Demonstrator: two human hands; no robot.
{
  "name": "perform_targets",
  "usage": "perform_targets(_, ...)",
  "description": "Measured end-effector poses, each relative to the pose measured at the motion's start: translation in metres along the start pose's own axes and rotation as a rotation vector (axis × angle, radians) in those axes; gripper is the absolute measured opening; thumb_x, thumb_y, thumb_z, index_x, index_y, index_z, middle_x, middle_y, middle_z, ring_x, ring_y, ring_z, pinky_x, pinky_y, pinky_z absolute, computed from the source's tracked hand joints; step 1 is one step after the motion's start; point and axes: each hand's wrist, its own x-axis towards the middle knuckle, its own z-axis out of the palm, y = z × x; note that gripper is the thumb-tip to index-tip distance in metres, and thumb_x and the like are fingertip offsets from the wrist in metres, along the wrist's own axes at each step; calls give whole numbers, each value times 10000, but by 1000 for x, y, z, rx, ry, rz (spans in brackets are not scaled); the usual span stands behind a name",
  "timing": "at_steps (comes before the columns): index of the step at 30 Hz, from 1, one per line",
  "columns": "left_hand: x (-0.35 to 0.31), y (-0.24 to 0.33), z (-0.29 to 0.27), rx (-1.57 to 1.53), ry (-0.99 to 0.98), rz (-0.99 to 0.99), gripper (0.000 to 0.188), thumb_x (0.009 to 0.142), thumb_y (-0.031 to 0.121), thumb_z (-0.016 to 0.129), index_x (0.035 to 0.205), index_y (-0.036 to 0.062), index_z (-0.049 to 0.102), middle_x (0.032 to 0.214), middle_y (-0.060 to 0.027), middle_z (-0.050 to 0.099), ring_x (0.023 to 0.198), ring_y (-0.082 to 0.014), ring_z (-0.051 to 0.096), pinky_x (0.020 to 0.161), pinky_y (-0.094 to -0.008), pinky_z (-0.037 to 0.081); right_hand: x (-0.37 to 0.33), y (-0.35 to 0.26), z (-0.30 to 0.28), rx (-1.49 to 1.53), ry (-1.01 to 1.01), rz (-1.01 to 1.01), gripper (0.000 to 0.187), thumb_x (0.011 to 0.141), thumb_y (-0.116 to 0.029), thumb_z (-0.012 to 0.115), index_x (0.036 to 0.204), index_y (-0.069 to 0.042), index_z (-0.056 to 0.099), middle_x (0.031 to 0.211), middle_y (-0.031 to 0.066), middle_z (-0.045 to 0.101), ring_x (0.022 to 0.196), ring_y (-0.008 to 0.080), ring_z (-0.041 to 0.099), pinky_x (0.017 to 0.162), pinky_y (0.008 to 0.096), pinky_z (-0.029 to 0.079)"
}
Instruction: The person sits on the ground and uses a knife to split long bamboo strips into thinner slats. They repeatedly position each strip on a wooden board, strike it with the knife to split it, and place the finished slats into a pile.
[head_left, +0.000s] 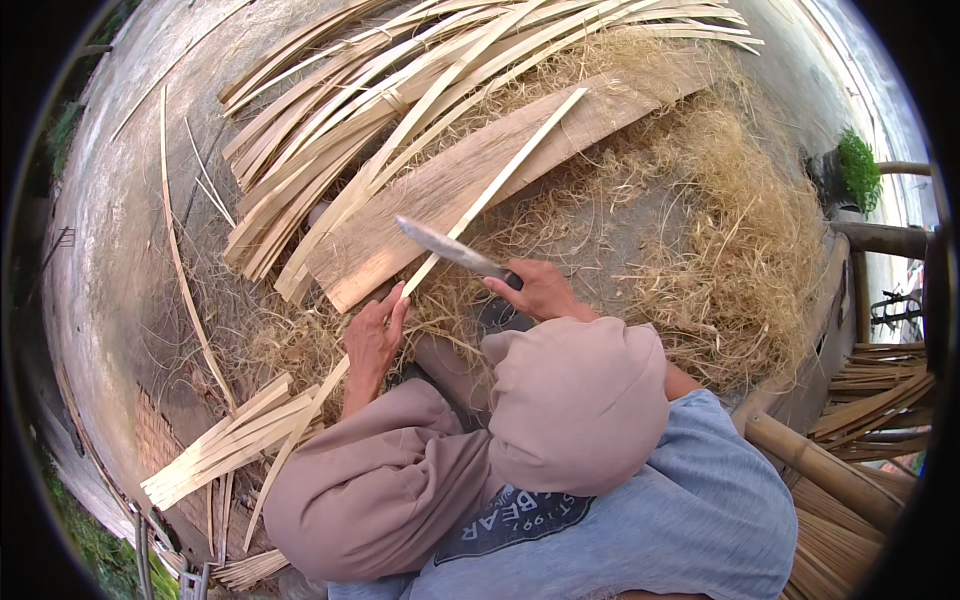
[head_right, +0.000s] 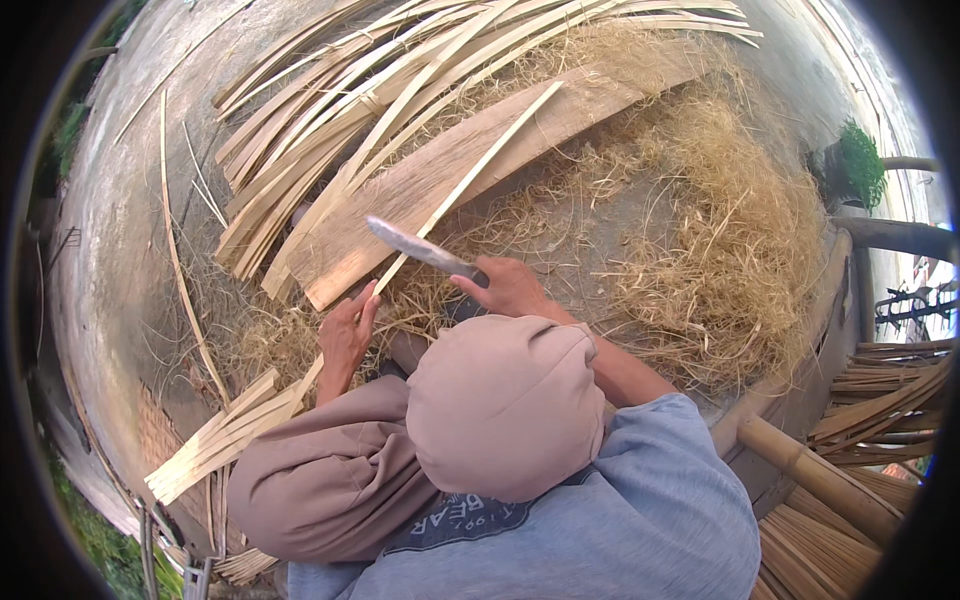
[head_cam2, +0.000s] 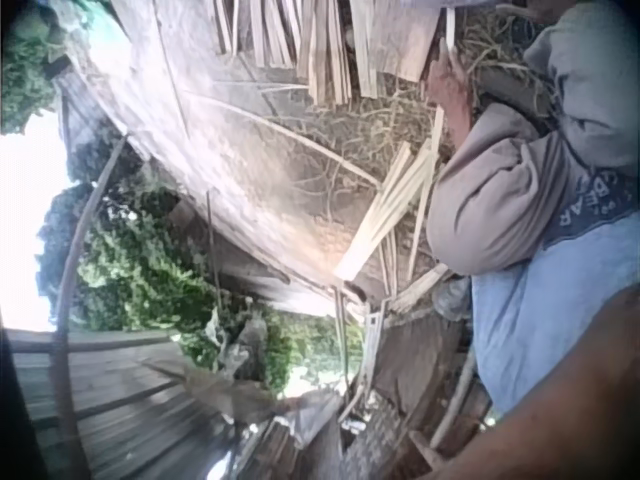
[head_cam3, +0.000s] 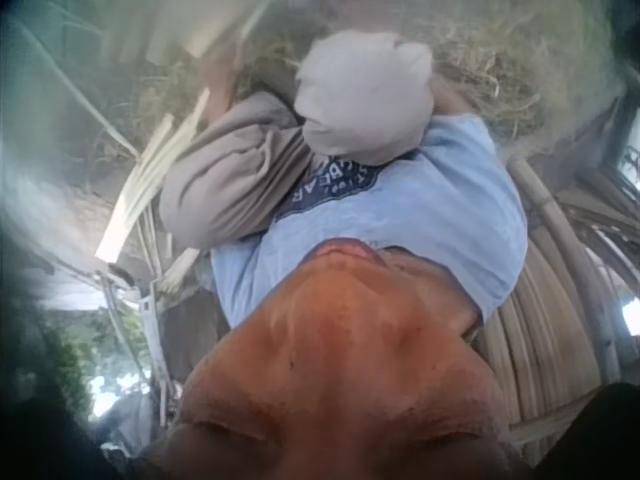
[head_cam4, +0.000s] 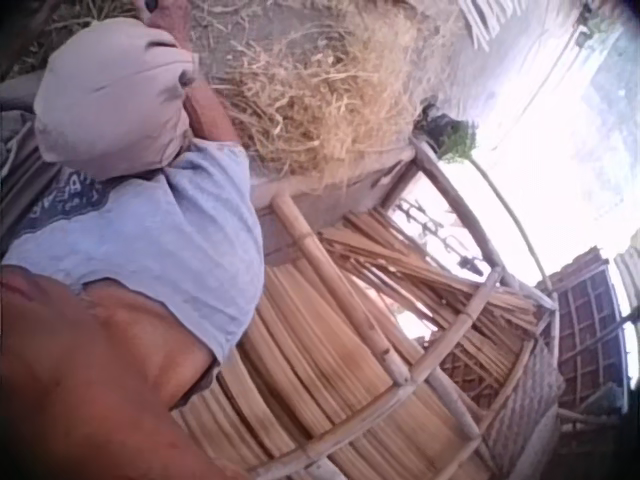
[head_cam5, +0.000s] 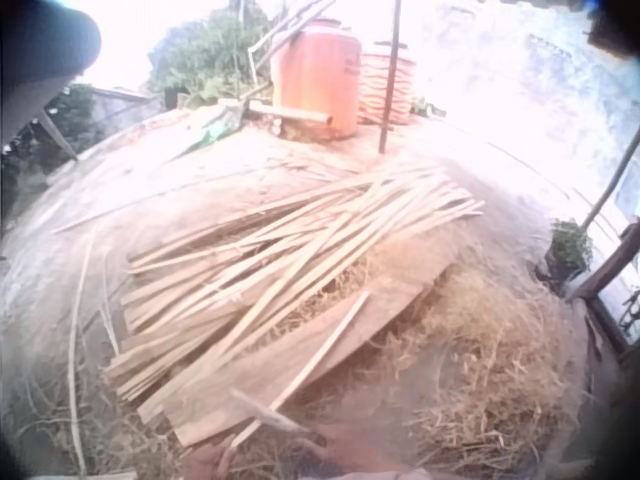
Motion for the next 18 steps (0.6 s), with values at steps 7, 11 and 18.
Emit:
perform_targets(7, 12, 12, 1, -186, -78, -17, 390, 1053, 453, 541, 1331, 233, 704, 812, -150, 685, 765, -313, 668, 739, -411, 505, 45, 62, -49, -189, 64, -116, 522, 949, -544, 680, 796, -49, 616, 710, 127, 617, 616, 321, 639, 571, 445, 515)
perform_targets(11, 26, 19, -9, -130, -78, -45, 382, 1051, 452, 545, 1341, 253, 694, 878, -164, 716, 816, -318, 690, 758, -415, 514, 51, 52, -58, -229, 6, -115, 498, 945, -521, 699, 794, -53, 615, 719, 130, 616, 616, 314, 636, 563, 439, 506)
perform_targets(18, 9, 8, -3, -44, -44, -32, 367, 1043, 448, 560, 1328, 267, 705, 750, -141, 648, 724, -332, 651, 702, -429, 492, 67, 106, -78, -185, 237, 156, 666, 944, -688, 589, 794, -42, 647, 642, 89, 618, 535, 217, 609, 487, 415, 461)
